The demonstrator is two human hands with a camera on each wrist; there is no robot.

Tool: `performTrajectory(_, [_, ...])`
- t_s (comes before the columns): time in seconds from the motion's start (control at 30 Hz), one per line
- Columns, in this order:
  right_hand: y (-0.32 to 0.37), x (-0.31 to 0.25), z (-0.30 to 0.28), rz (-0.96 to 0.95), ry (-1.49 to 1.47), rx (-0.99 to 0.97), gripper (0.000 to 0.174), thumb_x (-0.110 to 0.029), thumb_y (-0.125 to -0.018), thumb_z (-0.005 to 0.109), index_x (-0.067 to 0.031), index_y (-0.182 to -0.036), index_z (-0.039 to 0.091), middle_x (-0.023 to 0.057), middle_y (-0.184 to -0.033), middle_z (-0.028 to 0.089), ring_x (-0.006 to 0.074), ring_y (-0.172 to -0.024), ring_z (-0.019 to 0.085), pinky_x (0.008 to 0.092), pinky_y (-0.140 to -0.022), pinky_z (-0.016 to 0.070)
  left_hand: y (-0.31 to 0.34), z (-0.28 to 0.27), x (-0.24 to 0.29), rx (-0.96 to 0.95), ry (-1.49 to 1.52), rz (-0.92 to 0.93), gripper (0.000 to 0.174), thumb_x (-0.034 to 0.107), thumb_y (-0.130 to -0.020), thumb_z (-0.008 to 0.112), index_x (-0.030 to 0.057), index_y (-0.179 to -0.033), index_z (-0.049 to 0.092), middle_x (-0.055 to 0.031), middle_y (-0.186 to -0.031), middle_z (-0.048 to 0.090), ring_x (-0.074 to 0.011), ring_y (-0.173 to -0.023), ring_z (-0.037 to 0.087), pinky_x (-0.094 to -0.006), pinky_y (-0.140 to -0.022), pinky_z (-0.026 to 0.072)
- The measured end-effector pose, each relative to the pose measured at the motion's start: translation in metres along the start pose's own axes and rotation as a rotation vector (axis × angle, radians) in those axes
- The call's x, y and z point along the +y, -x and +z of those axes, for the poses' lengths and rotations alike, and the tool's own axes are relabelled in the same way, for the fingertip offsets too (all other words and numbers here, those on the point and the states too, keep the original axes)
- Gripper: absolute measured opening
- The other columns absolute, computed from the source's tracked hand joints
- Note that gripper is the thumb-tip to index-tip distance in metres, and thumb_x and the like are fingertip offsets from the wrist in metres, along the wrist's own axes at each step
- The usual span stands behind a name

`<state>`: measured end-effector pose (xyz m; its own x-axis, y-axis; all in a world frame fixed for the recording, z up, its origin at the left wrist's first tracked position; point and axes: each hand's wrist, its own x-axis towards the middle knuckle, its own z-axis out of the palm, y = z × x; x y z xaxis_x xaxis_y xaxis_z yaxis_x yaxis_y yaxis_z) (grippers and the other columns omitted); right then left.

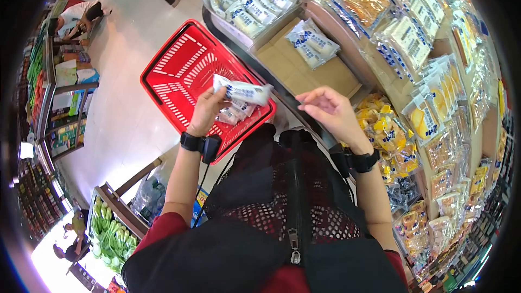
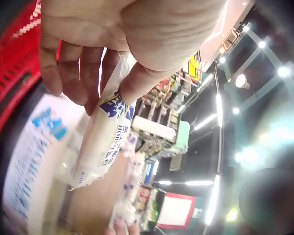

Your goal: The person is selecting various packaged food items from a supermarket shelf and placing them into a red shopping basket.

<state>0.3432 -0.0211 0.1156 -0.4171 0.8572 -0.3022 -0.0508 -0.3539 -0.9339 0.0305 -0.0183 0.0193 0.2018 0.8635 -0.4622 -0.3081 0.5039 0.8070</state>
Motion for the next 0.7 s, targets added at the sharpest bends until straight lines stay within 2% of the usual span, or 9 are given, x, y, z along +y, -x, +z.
performTrajectory(0.07, [0.007,-0.001,-0.006,0.062,0.029,0.086,0.012,-0.005,-0.086,0.06,-0.0004,-0.096,0.055,0.0123,-0.107,0.061,0.0148,-0.093,0.06,0.0279,-0.086,0.0476,-0.01,-0.037,-0.017,0.154,-0.069,-0.01,0.023,0.023,-0.092,0.054,0.0048,-0.106,0.059,-0.0021,-0.094,0.064,-0.01,-0.084,0.058,-0.027,-0.074,0.0461])
performTrajectory(0.2, [0.021,-0.001,-0.012,0.08,0.07,0.144,0.013,-0.007,-0.087,0.059,-0.0005,-0.098,0.055,0.0106,-0.104,0.062,0.0141,-0.091,0.06,0.0268,-0.083,0.0479,-0.033,-0.102,-0.069,0.282,-0.341,-0.109,0.028,0.029,-0.088,0.06,0.0047,-0.102,0.062,-0.0016,-0.088,0.065,-0.0093,-0.077,0.058,-0.0259,-0.07,0.0461])
performTrajectory(0.27, [0.026,0.0,-0.014,0.106,0.112,0.164,0.013,-0.008,-0.088,0.058,-0.0004,-0.098,0.054,0.0097,-0.104,0.063,0.0138,-0.09,0.061,0.0263,-0.082,0.0478,-0.041,-0.116,-0.096,0.275,-0.307,-0.126,0.029,0.028,-0.087,0.061,0.003,-0.1,0.063,-0.0022,-0.087,0.065,-0.0099,-0.076,0.059,-0.0252,-0.068,0.0459])
performTrajectory(0.37, [0.03,0.001,-0.016,0.136,0.166,0.208,0.013,-0.008,-0.089,0.057,-0.0003,-0.098,0.054,0.0089,-0.103,0.063,0.0134,-0.089,0.061,0.0259,-0.081,0.0476,-0.061,-0.147,-0.14,0.14,-0.644,-0.327,0.037,0.031,-0.085,0.063,0.003,-0.109,0.061,-0.0033,-0.09,0.065,-0.0124,-0.076,0.059,-0.024,-0.067,0.046])
performTrajectory(0.47, [0.031,0.006,-0.02,0.147,0.179,0.225,0.012,-0.008,-0.089,0.057,-0.0005,-0.099,0.055,0.0082,-0.102,0.063,0.0131,-0.088,0.062,0.0258,-0.081,0.0476,-0.063,-0.153,-0.168,0.094,-0.503,-0.376,0.044,0.027,-0.083,0.066,-0.0013,-0.115,0.057,-0.007,-0.091,0.065,-0.0145,-0.077,0.06,-0.0254,-0.069,0.0475])
performTrajectory(0.5, [0.031,0.007,-0.021,0.143,0.171,0.217,0.012,-0.009,-0.089,0.057,-0.0007,-0.099,0.055,0.0079,-0.101,0.063,0.0127,-0.088,0.062,0.0254,-0.08,0.0476,-0.067,-0.155,-0.183,0.202,-0.503,-0.439,0.055,0.025,-0.08,0.069,-0.007,-0.121,0.05,-0.0109,-0.091,0.065,-0.0151,-0.076,0.06,-0.0267,-0.068,0.0491])
performTrajectory(0.6, [0.024,0.013,-0.027,0.152,0.187,0.238,0.012,-0.009,-0.09,0.056,-0.001,-0.098,0.055,0.0069,-0.098,0.063,0.0111,-0.085,0.06,0.0244,-0.078,0.0476,-0.084,-0.175,-0.225,0.199,-0.752,-0.342,0.063,0.024,-0.079,0.07,-0.0117,-0.124,0.044,-0.0137,-0.091,0.065,-0.0157,-0.075,0.062,-0.0268,-0.065,0.0498])
performTrajectory(0.63, [0.018,0.018,-0.03,0.145,0.195,0.252,0.015,-0.01,-0.088,0.057,0.0001,-0.1,0.055,0.0069,-0.096,0.063,0.0102,-0.083,0.059,0.0239,-0.075,0.0477,-0.1,-0.203,-0.261,0.191,-0.882,-0.266,0.064,0.024,-0.079,0.069,-0.0103,-0.126,0.044,-0.015,-0.091,0.065,-0.0154,-0.075,0.063,-0.0263,-0.065,0.0504])
performTrajectory(0.7, [0.004,0.024,-0.04,0.141,0.401,0.291,0.019,-0.01,-0.087,0.058,0.0008,-0.103,0.055,0.0071,-0.096,0.063,0.01,-0.084,0.059,0.0238,-0.075,0.0476,-0.102,-0.19,-0.259,0.288,-1.053,-0.278,0.062,0.028,-0.075,0.07,-0.0031,-0.125,0.048,-0.0179,-0.096,0.065,-0.0241,-0.086,0.064,-0.0309,-0.074,0.0509])
